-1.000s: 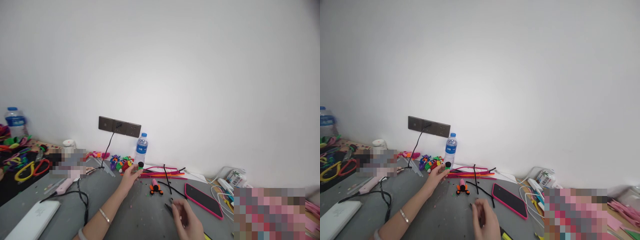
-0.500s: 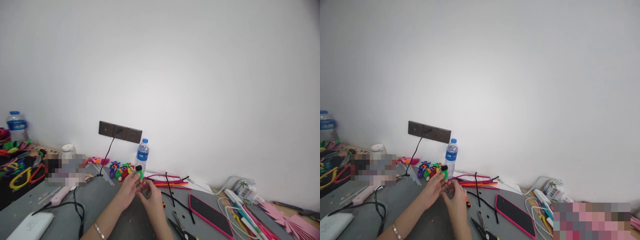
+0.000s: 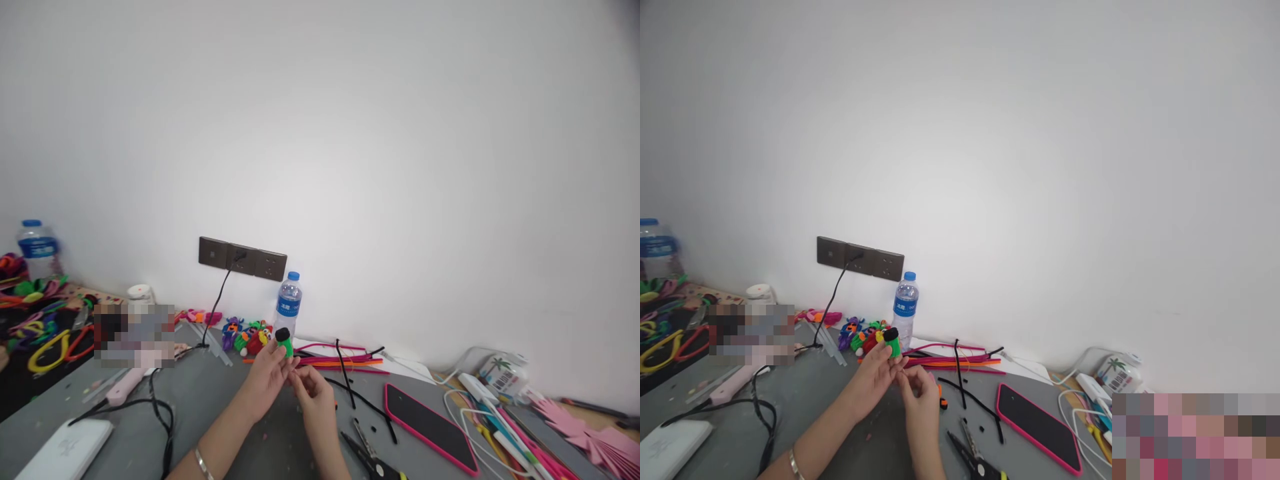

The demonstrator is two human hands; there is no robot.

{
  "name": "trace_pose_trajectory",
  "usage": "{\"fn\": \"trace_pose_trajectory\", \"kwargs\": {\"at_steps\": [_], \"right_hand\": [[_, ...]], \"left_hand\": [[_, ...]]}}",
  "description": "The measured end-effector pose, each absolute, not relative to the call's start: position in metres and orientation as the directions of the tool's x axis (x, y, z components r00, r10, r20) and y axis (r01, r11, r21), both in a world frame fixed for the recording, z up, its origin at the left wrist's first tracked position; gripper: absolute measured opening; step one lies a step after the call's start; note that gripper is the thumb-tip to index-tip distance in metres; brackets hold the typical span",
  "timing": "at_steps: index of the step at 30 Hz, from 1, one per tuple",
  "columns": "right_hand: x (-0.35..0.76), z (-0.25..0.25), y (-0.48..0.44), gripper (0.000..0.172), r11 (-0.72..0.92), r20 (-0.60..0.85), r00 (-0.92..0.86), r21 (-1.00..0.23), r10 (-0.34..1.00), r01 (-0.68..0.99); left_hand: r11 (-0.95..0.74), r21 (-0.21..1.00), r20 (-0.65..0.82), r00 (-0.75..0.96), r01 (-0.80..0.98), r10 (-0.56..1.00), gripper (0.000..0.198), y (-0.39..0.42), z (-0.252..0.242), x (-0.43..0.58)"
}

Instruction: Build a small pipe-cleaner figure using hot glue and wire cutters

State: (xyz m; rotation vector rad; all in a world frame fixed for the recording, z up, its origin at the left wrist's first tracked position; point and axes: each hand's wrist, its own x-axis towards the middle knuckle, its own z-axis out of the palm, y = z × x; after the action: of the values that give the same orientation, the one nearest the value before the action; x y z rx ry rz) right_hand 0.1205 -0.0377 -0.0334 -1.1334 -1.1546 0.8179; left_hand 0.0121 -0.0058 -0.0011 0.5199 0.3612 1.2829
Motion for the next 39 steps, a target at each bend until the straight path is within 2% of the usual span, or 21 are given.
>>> {"fn": "trace_pose_trajectory", "kwargs": {"at_steps": [6, 16, 20, 26, 28, 32, 36, 39], "right_hand": [[0.130, -0.023, -0.041, 0.023, 0.254, 0.277, 0.263, -0.960, 0.924, 0.118], [0.128, -0.021, -0.044, 0.020, 0.244, 0.263, 0.283, -0.965, 0.923, 0.100], [0.129, -0.019, -0.045, 0.020, 0.267, 0.295, 0.224, -0.953, 0.929, 0.146], [0.136, -0.017, -0.045, 0.018, 0.254, 0.296, 0.226, -0.947, 0.928, 0.198], [0.138, -0.016, -0.045, 0.017, 0.300, 0.351, 0.143, -0.910, 0.926, 0.288], [0.141, -0.012, -0.047, 0.019, 0.406, 0.486, -0.004, -0.726, 0.874, 0.556], [0.154, -0.015, -0.044, 0.029, 0.292, 0.515, 0.110, -0.636, 0.850, 0.715], [0.169, -0.026, -0.038, 0.022, 0.155, 0.528, 0.205, -0.559, 0.824, 0.815]], "left_hand": [[0.190, 0.544, 0.053, 0.260, -0.817, 0.964, 0.027, -0.004, -0.002, 0.011], [0.213, 0.587, 0.091, 0.326, -0.781, 0.941, 0.030, -0.010, 0.001, 0.014], [0.205, 0.569, 0.068, 0.294, -0.796, 0.953, 0.029, -0.008, 0.000, 0.013], [0.172, 0.562, 0.030, 0.228, -0.809, 0.973, 0.028, 0.000, 0.002, 0.007], [0.140, 0.571, 0.030, 0.191, -0.809, 0.981, 0.031, 0.002, 0.002, 0.006], [0.075, 0.584, 0.039, 0.121, -0.809, 0.992, 0.032, 0.006, 0.000, 0.004], [0.074, 0.610, 0.047, 0.129, -0.789, 0.991, 0.030, 0.007, 0.000, 0.004], [0.069, 0.648, 0.041, 0.125, -0.758, 0.991, 0.028, 0.005, 0.000, 0.006]]}}
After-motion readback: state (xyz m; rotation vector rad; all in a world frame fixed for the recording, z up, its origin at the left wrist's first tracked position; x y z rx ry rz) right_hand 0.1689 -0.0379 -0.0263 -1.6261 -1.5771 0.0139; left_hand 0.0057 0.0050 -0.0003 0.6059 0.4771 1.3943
